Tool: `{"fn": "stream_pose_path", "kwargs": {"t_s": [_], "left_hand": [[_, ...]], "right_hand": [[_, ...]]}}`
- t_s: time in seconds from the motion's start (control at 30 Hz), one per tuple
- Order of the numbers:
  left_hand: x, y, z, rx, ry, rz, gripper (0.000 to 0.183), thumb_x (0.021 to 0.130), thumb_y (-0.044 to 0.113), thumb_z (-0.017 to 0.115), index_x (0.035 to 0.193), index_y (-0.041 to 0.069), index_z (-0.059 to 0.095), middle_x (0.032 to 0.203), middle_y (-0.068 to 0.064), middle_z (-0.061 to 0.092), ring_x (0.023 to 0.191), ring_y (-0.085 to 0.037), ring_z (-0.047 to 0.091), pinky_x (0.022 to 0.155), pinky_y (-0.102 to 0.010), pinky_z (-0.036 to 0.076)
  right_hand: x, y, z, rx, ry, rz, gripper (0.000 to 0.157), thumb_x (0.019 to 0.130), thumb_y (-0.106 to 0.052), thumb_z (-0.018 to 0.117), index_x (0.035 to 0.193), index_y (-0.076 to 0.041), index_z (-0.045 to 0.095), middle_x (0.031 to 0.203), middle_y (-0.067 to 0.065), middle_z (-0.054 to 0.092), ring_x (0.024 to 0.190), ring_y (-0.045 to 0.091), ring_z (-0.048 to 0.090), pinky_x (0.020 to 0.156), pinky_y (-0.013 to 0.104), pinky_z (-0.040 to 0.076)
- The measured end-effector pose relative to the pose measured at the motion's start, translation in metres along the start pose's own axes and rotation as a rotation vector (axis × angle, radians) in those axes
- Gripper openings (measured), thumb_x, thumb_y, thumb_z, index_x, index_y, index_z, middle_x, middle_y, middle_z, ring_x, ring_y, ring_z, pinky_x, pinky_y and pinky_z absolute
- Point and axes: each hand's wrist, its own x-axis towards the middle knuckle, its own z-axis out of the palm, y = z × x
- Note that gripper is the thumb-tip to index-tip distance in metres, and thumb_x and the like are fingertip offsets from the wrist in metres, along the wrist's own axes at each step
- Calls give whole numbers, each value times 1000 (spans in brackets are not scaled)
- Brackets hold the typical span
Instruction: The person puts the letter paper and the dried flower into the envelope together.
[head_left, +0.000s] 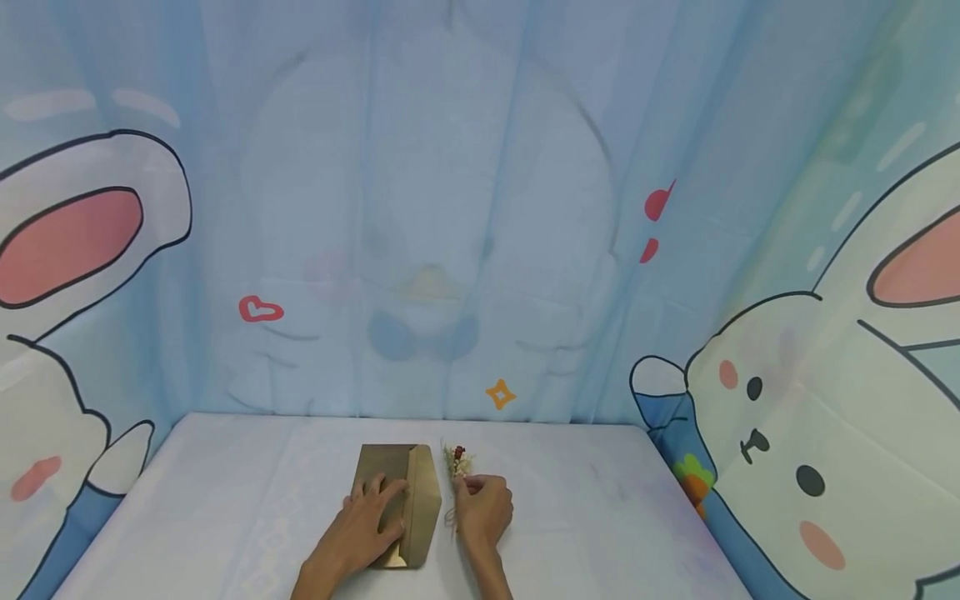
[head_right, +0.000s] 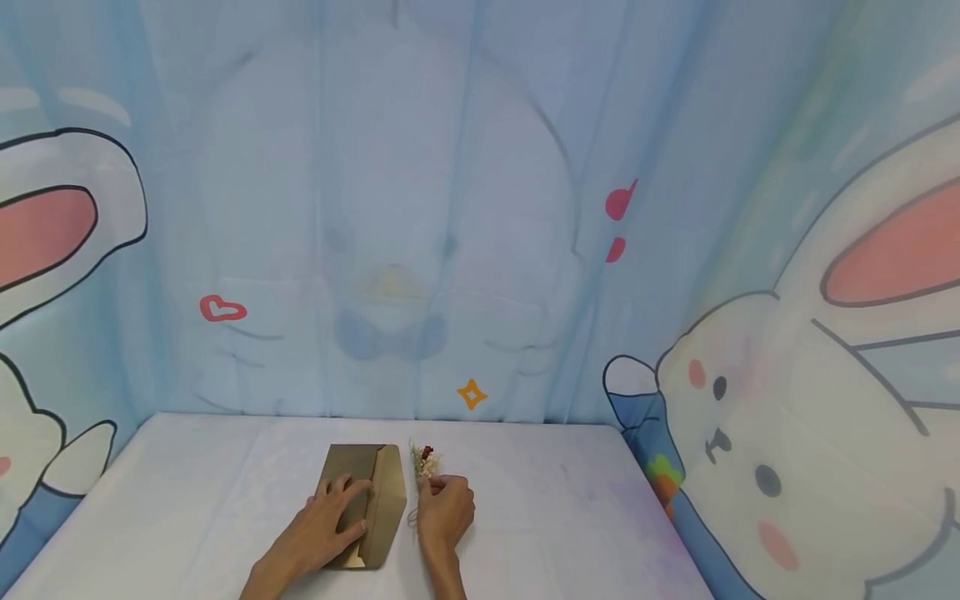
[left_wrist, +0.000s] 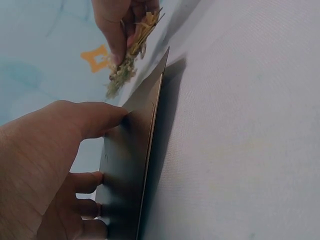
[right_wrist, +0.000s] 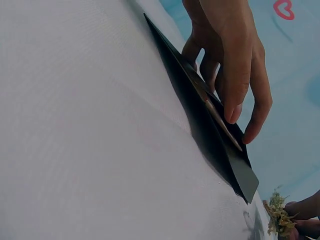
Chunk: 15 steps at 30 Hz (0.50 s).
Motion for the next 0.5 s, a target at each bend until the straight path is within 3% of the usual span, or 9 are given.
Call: {"fn": "stream_pose_path", "kwargs": {"t_s": [0.27, 0.5], "left_hand": [[1, 1, 0, 29, 11, 3, 57, 100, 28, 77, 154, 20, 60, 162, -30, 49, 146, -64, 44, 103, -80, 49], [0, 2, 0, 30, 17, 5, 56, 101, 27, 78, 153, 20, 60, 161, -30, 49, 148, -66, 41, 104, -82, 46]], "right_hand": [[-3, -1, 3, 14, -10, -16, 13, 81, -10, 93, 74, -6, 83, 63, 4, 73, 54, 14, 61, 60, 39, 51], [-7, -3, 5, 48, -9, -58, 14, 80, -9, 94, 71, -8, 83, 61, 4, 74, 52, 12, 62, 56, 38, 52]]}}
